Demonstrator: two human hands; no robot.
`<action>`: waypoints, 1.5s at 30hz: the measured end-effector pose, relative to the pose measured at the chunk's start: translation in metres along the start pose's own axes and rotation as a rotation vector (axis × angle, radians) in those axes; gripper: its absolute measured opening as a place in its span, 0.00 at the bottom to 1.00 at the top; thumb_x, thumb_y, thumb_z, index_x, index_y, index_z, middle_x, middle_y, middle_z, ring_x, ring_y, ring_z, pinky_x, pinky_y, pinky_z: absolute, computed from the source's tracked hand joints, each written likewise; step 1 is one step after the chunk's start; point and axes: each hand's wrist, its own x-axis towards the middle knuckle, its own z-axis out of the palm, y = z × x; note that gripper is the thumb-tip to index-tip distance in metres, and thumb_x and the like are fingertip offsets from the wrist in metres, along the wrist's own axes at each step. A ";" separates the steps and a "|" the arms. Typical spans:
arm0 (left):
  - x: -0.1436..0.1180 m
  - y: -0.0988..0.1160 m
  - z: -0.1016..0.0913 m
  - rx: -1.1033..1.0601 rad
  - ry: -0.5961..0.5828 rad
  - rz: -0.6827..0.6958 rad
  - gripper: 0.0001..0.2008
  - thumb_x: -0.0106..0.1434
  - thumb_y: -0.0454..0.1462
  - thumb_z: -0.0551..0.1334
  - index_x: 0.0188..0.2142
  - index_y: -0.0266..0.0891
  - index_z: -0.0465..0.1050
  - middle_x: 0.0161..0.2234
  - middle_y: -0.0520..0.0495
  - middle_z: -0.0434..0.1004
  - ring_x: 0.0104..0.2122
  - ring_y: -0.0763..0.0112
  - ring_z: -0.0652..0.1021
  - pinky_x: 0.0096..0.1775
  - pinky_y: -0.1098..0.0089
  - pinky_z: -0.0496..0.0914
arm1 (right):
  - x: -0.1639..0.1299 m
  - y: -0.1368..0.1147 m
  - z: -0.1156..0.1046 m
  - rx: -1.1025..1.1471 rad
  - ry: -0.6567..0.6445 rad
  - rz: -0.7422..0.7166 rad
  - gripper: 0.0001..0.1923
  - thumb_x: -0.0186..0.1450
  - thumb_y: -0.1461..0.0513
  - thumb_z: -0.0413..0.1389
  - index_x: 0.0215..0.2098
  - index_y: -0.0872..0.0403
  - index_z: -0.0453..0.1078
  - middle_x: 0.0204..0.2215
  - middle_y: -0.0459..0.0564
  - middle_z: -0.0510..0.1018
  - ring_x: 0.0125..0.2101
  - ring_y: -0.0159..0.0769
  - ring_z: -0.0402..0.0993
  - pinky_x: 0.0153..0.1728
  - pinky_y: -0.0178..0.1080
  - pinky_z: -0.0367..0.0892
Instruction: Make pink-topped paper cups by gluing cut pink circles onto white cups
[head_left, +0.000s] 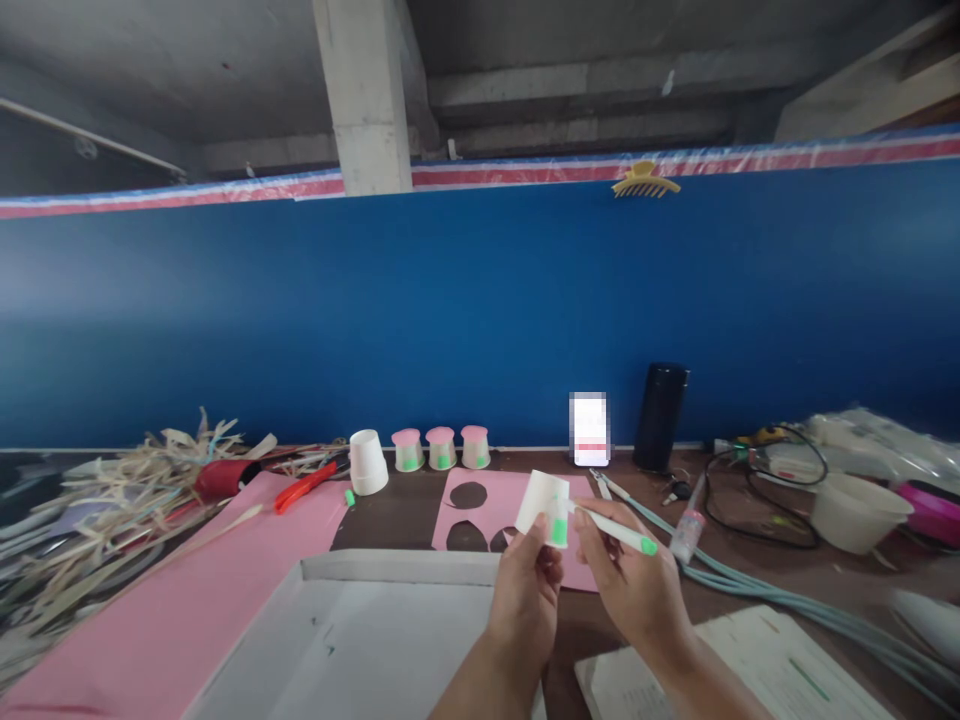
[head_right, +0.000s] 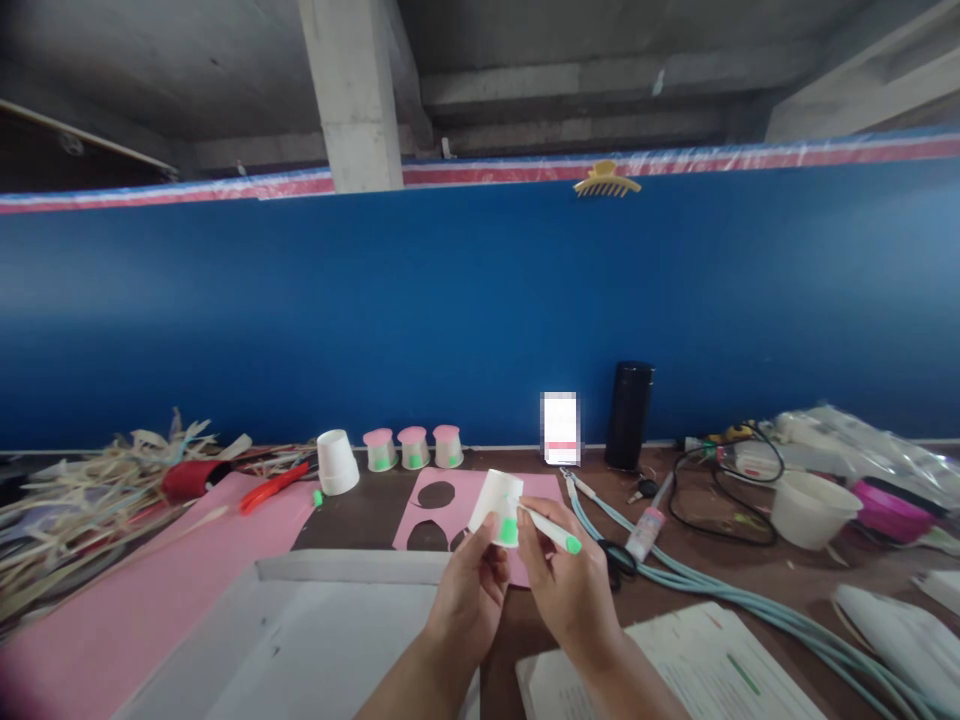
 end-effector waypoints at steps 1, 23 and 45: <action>0.000 0.000 0.000 -0.002 -0.003 -0.001 0.16 0.47 0.39 0.72 0.30 0.32 0.71 0.23 0.54 0.66 0.21 0.83 0.68 0.23 0.81 0.66 | 0.000 0.000 0.000 -0.004 0.002 -0.003 0.12 0.65 0.56 0.50 0.39 0.54 0.70 0.23 0.49 0.77 0.28 0.38 0.77 0.29 0.37 0.71; 0.002 0.002 0.000 -0.035 0.024 -0.002 0.14 0.47 0.38 0.72 0.29 0.33 0.70 0.23 0.55 0.67 0.21 0.83 0.69 0.24 0.81 0.66 | -0.002 -0.003 0.001 -0.003 -0.040 -0.007 0.11 0.66 0.56 0.50 0.39 0.54 0.70 0.22 0.47 0.77 0.25 0.36 0.76 0.26 0.33 0.70; 0.003 0.001 0.000 -0.053 0.041 -0.029 0.13 0.48 0.36 0.71 0.30 0.33 0.70 0.23 0.54 0.69 0.20 0.83 0.69 0.23 0.81 0.67 | -0.004 -0.005 0.000 0.029 -0.026 -0.020 0.11 0.65 0.57 0.50 0.39 0.54 0.70 0.26 0.50 0.78 0.26 0.37 0.76 0.25 0.34 0.71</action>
